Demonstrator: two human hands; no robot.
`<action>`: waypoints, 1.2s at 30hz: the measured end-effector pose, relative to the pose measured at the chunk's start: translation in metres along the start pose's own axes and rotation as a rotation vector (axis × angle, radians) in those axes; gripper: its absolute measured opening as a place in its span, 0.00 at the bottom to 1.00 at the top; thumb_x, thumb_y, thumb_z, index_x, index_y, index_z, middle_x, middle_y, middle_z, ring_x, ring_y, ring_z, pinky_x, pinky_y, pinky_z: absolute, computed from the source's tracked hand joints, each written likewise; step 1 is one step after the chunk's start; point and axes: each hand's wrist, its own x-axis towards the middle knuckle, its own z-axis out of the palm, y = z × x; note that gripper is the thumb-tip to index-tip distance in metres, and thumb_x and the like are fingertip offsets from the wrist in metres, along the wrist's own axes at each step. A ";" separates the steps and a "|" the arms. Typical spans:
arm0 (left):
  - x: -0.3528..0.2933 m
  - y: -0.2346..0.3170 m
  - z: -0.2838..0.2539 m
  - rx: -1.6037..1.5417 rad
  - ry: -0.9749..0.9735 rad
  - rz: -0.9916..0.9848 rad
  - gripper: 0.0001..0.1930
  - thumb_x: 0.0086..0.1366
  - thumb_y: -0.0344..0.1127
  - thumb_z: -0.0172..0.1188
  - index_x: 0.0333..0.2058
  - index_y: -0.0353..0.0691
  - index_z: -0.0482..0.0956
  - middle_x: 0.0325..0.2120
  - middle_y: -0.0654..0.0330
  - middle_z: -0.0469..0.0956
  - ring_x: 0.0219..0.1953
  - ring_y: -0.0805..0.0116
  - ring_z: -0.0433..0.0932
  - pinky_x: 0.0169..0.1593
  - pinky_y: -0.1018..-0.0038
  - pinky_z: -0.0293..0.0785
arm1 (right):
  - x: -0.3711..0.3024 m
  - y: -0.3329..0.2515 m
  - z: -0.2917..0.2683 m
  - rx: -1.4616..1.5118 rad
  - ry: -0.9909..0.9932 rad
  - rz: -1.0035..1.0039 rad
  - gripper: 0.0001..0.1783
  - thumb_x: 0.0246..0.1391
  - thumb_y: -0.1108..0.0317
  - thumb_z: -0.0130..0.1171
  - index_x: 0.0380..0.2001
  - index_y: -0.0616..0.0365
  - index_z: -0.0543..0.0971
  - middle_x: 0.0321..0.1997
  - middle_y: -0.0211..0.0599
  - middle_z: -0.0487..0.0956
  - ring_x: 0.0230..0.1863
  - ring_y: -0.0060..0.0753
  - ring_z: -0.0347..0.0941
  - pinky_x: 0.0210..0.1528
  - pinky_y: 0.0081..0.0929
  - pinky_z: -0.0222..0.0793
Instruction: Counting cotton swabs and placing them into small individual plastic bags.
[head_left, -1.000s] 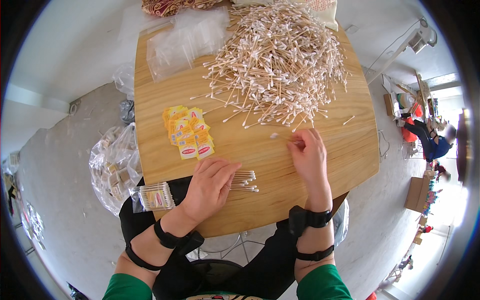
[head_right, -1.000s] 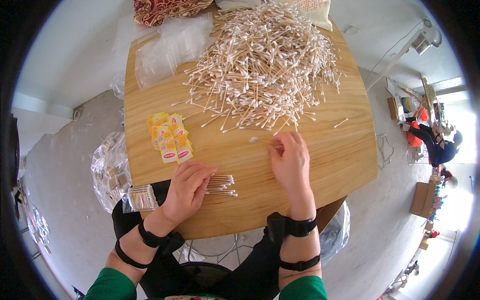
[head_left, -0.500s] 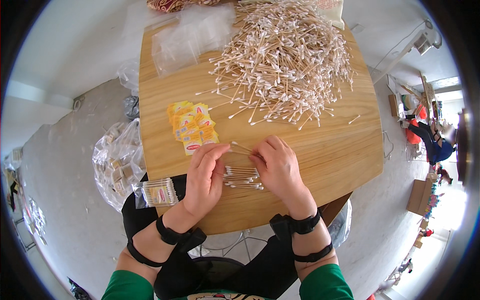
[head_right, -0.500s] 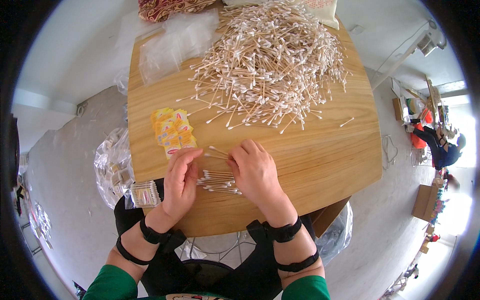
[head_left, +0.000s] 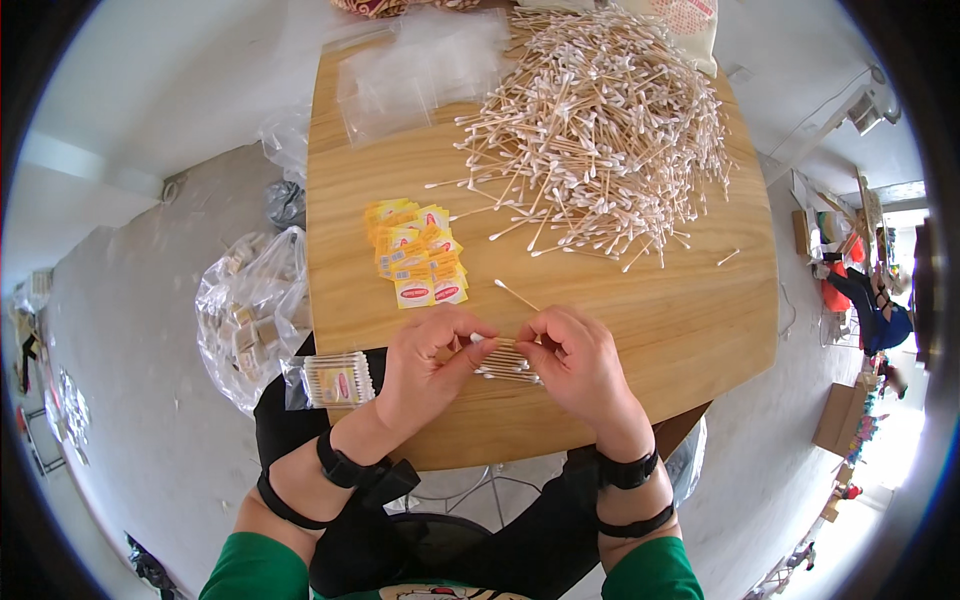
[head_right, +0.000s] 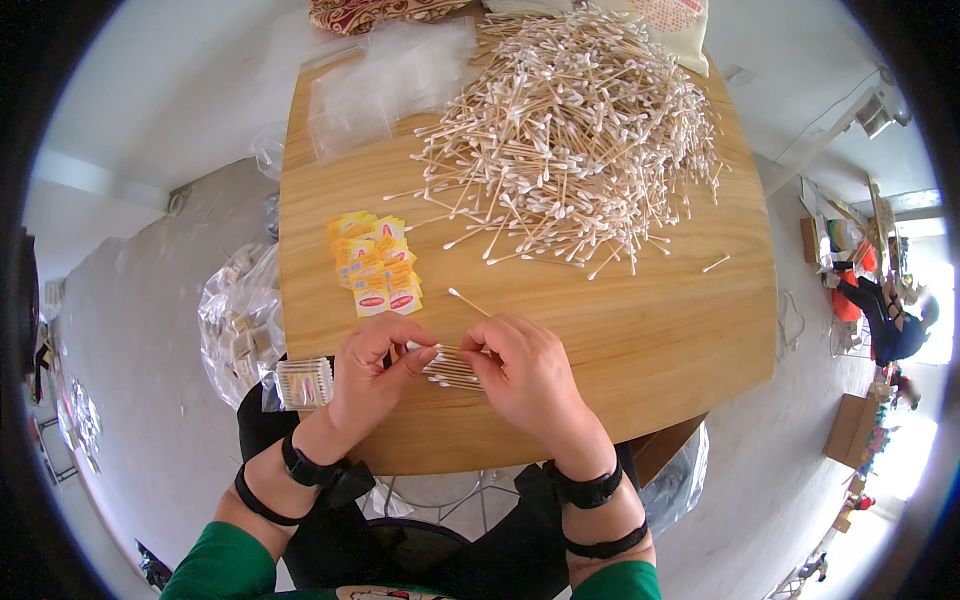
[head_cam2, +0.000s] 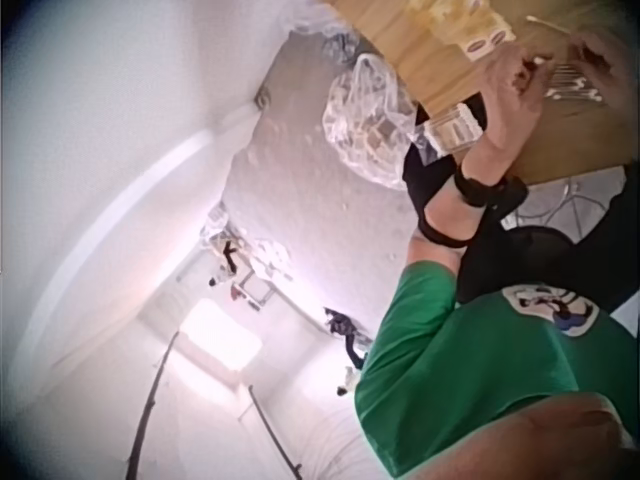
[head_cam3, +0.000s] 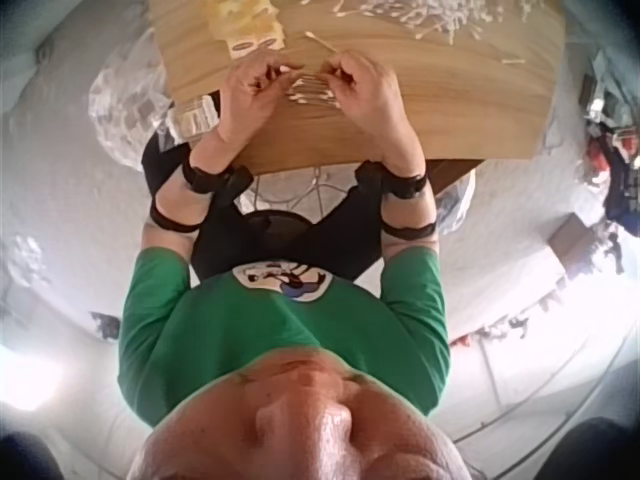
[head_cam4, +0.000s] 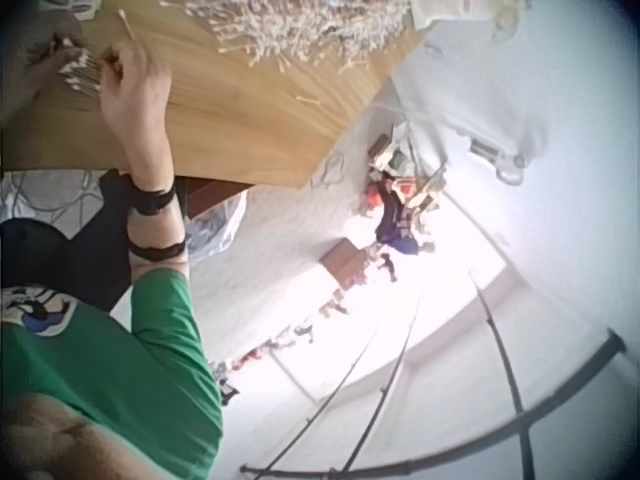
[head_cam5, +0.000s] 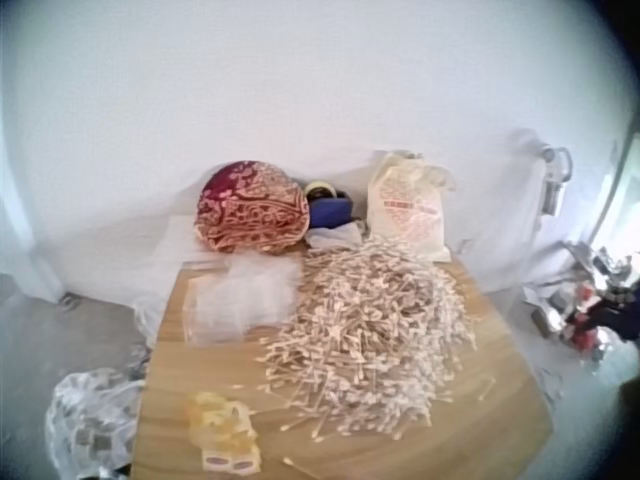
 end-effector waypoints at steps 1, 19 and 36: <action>0.001 0.003 0.002 -0.035 0.056 -0.019 0.11 0.61 0.26 0.69 0.42 0.38 0.82 0.33 0.61 0.79 0.30 0.74 0.73 0.35 0.78 0.68 | -0.001 -0.002 0.000 0.070 -0.016 0.056 0.07 0.48 0.81 0.67 0.30 0.61 0.80 0.29 0.37 0.78 0.28 0.36 0.74 0.32 0.29 0.70; -0.003 0.002 0.004 -0.546 0.146 -0.173 0.07 0.73 0.33 0.60 0.40 0.36 0.80 0.31 0.69 0.75 0.32 0.84 0.69 0.36 0.84 0.65 | -0.008 -0.005 0.000 0.594 -0.080 0.416 0.04 0.59 0.79 0.64 0.37 0.63 0.80 0.29 0.33 0.80 0.33 0.23 0.77 0.34 0.24 0.73; 0.004 0.008 0.000 -0.064 0.193 0.052 0.05 0.66 0.31 0.67 0.33 0.36 0.82 0.25 0.61 0.77 0.25 0.70 0.71 0.29 0.75 0.67 | -0.004 -0.002 0.002 0.167 0.008 0.074 0.02 0.60 0.76 0.61 0.35 0.63 0.78 0.28 0.40 0.77 0.29 0.37 0.74 0.32 0.28 0.69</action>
